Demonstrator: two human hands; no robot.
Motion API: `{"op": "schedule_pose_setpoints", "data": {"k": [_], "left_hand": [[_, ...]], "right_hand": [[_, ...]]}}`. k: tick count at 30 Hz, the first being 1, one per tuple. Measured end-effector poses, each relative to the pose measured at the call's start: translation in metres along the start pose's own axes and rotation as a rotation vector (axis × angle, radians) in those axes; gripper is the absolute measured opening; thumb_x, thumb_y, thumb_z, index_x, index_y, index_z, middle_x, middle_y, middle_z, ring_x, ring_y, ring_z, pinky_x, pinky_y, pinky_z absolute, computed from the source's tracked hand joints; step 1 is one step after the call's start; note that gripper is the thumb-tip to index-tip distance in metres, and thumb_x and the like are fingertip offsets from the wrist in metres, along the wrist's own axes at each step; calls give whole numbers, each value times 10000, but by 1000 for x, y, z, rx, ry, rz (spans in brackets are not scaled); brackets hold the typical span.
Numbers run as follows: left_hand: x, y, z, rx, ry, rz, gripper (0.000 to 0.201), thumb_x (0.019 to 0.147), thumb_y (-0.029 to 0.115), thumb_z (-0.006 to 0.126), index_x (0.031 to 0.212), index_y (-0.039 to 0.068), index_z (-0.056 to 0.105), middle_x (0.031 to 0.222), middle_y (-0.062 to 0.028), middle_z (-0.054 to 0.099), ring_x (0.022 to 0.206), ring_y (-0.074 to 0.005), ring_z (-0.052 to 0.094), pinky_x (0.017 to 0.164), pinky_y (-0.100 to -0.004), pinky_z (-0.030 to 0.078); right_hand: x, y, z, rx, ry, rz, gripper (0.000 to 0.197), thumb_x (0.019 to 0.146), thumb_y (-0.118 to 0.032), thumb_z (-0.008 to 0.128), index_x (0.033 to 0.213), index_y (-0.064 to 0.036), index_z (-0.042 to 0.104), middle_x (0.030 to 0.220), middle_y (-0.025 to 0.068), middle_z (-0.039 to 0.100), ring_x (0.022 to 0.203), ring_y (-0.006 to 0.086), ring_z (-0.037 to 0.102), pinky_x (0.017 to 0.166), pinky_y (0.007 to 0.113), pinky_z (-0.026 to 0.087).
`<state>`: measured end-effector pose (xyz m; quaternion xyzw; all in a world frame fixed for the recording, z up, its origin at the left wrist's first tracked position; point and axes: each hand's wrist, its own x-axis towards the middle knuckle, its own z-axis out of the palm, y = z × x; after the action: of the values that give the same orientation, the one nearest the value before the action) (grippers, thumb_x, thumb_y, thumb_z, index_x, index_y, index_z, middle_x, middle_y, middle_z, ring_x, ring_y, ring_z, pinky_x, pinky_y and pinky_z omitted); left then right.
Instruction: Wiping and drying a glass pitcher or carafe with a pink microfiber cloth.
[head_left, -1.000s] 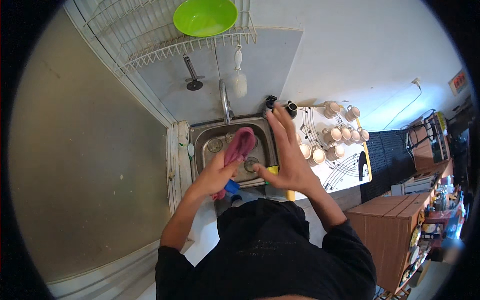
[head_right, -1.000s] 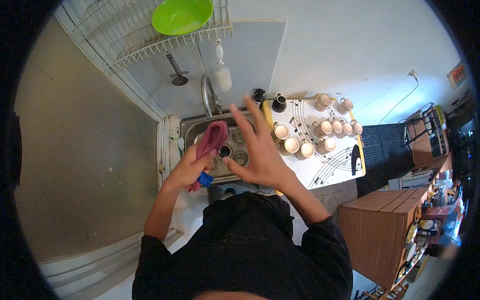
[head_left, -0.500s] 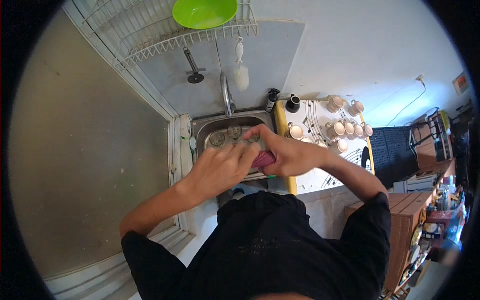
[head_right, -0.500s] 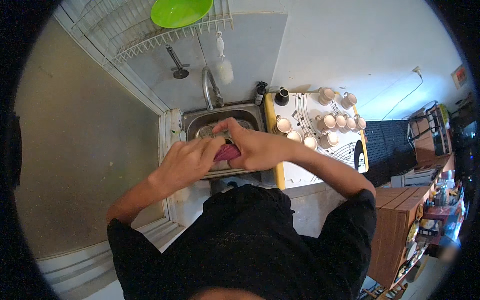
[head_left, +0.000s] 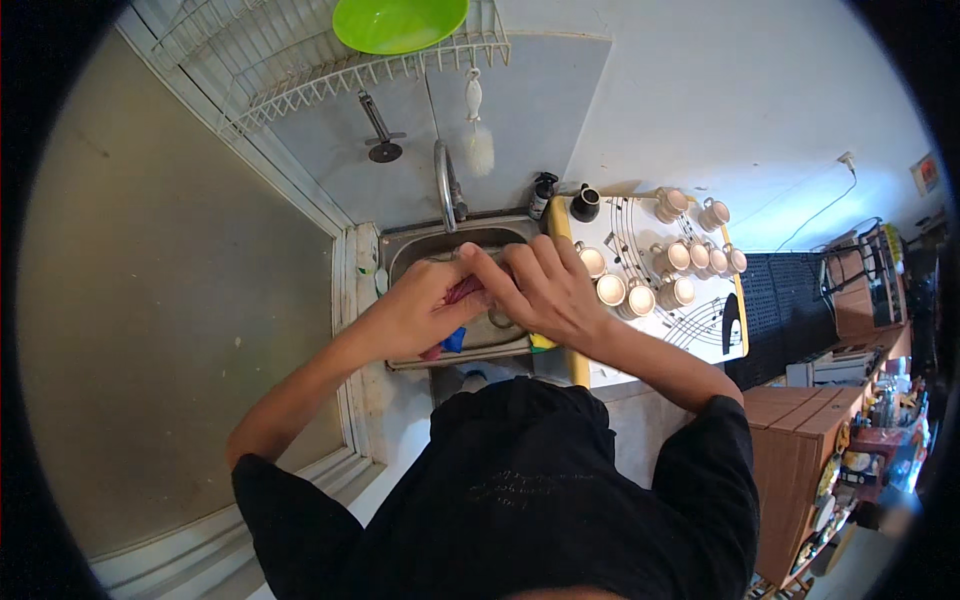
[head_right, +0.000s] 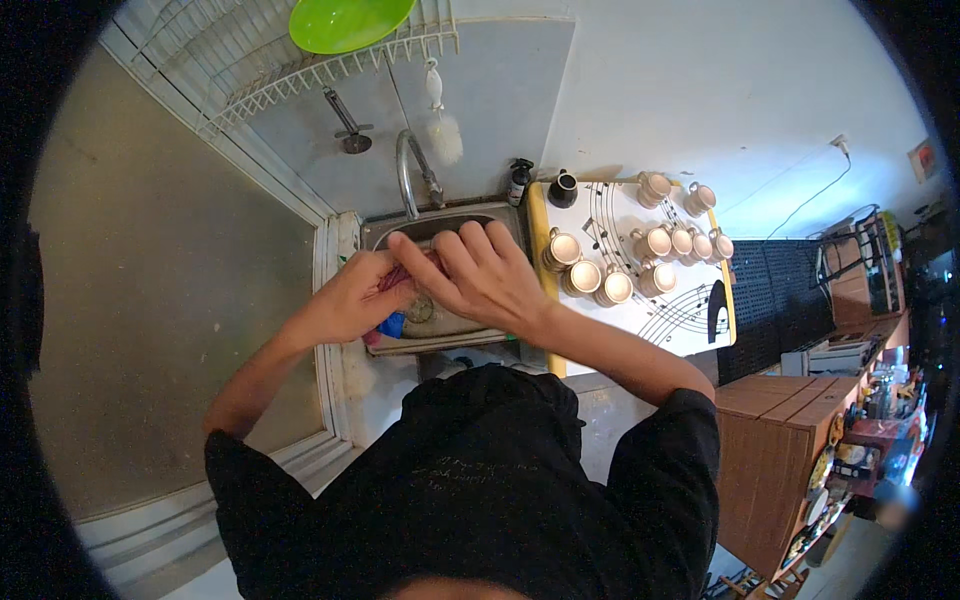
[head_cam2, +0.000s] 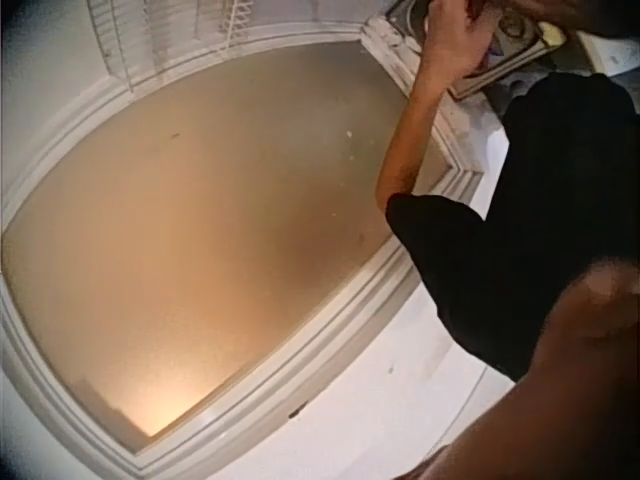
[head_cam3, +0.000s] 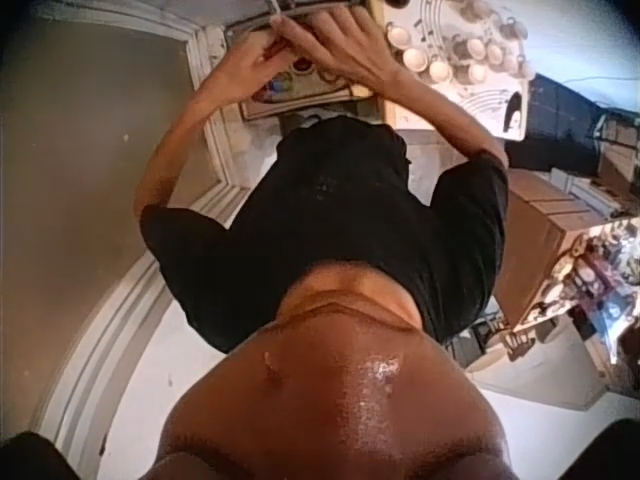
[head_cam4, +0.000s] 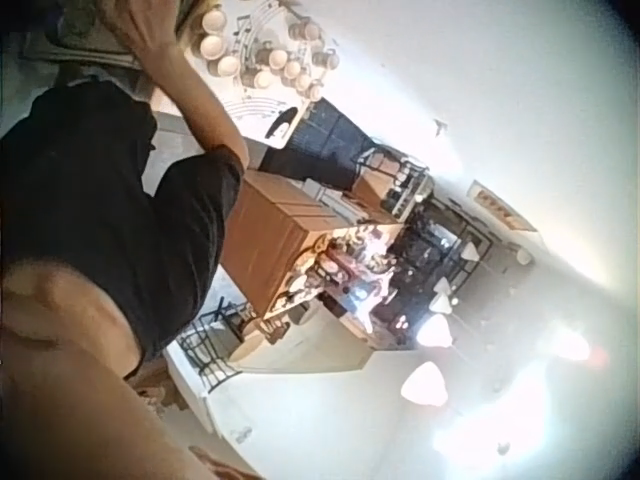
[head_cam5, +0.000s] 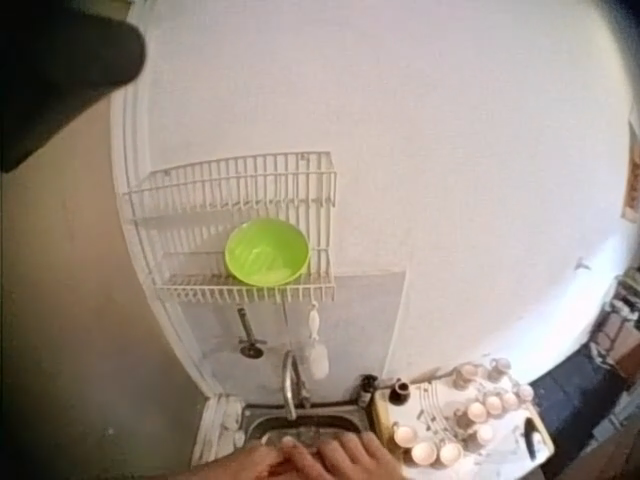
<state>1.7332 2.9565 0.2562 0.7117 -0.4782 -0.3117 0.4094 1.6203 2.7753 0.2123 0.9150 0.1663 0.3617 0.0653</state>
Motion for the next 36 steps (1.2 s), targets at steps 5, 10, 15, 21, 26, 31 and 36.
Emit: {"op": "schedule_pose_setpoints", "data": {"k": [5, 10, 15, 21, 26, 31, 36], "left_hand": [[6, 35, -11, -123, -314, -478, 236, 948, 184, 656, 1066, -16, 614, 687, -45, 628, 567, -146, 638, 522, -304, 507], [-2, 9, 4, 479, -12, 210, 315, 874, 239, 714, 1047, 3, 600, 693, -114, 656, 493, -182, 636, 451, -297, 493], [10, 16, -5, 1152, 262, 692, 268, 803, 153, 683, 1054, 68, 645, 662, -28, 588, 535, -141, 625, 457, -269, 490], [17, 29, -5, 1233, 229, 844, 358, 750, 159, 689, 1106, 124, 675, 662, 21, 449, 538, -121, 575, 456, -287, 460], [16, 36, 6, 1027, 254, 682, 234, 870, 209, 668, 1084, 114, 669, 613, -10, 484, 478, -146, 552, 429, -281, 452], [23, 30, -1, 426, 370, 263, 216, 983, 235, 620, 1104, 60, 654, 532, -10, 445, 453, -111, 513, 426, -275, 434], [24, 45, -1, -223, 17, -349, 269, 928, 255, 691, 1053, 21, 642, 665, -51, 579, 464, -156, 529, 445, -298, 423]], "right_hand": [[1, 16, -12, -60, -100, -127, 416, 804, -216, 625, 1192, -66, 608, 723, -8, 470, 599, 120, 496, 503, 244, 370], [21, 18, -51, 331, -619, 151, 507, 861, -161, 640, 1293, 17, 443, 758, 67, 600, 555, 205, 614, 501, 361, 478], [18, 30, -23, 1367, -569, 393, 734, 843, -26, 708, 1437, -35, 276, 813, 36, 601, 551, 161, 578, 464, 347, 424], [32, 66, -40, 2021, -1177, 674, 861, 848, -188, 779, 1455, 41, 212, 772, 24, 558, 509, 55, 439, 455, 200, 321], [19, 87, -30, 1955, -1013, 579, 1082, 831, -320, 830, 1560, -40, 82, 1076, 121, 650, 943, 168, 657, 781, 271, 516], [20, 53, -51, 841, -134, 240, 1061, 752, -359, 851, 1527, 10, 228, 1400, 238, 512, 1290, 323, 526, 1090, 440, 392], [3, 29, -8, 142, -44, 101, 857, 714, -205, 786, 1440, 33, 399, 1187, 185, 641, 1024, 268, 651, 810, 391, 523]]}}
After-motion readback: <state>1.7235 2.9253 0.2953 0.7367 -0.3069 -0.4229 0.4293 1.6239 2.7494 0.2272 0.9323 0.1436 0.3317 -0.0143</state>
